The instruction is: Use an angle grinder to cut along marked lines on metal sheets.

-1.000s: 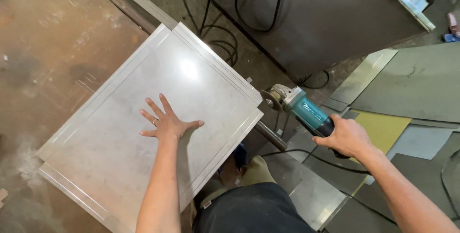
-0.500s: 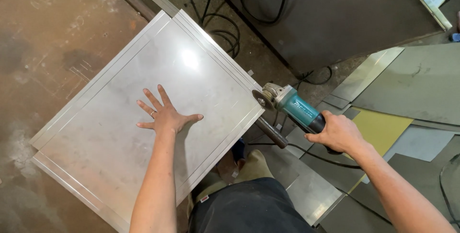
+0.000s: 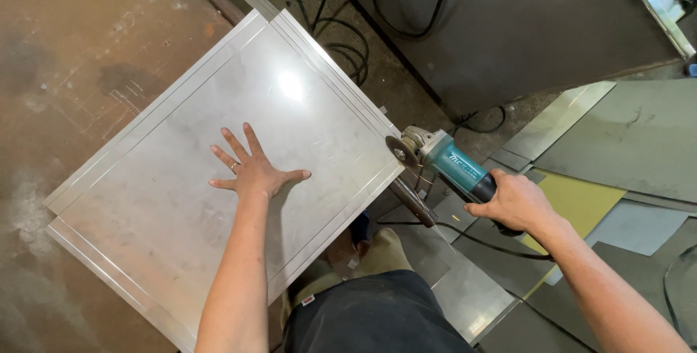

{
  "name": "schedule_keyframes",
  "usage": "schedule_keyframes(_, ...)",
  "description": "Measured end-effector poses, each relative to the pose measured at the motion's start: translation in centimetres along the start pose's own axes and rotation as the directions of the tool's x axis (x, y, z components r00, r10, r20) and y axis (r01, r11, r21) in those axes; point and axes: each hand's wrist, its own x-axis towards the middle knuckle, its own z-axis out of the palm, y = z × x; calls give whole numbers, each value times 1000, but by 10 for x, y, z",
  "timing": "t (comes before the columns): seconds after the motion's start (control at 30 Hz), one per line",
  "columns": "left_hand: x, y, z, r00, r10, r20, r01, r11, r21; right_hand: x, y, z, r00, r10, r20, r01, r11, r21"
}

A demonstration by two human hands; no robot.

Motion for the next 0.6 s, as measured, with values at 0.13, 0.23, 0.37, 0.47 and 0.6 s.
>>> schedule_keyframes(0.13, -1, 0, 0, 1000, -10, 4, 10, 1000, 4, 3, 2, 0, 1000, -21, -18, 21, 1000, 0)
schedule_keyframes(0.23, -1, 0, -1, 1000, -8, 4, 8, 1000, -5, 2, -3, -4, 999, -28, -28, 28, 1000, 9)
schedule_keyframes(0.37, -2, 0, -1, 1000, -8, 5, 8, 1000, -3, 5, -6, -6, 999, -35, -28, 35, 999, -14)
schedule_keyframes(0.47, -1, 1, 1, 1000, 3, 1, -2, 1000, -24, 9, -6, -6, 999, -39, -26, 38, 999, -37)
schedule_keyframes(0.6, -1, -1, 1, 1000, -7, -3, 7, 1000, -17, 12, -16, -11, 999, -32, -17, 32, 999, -20)
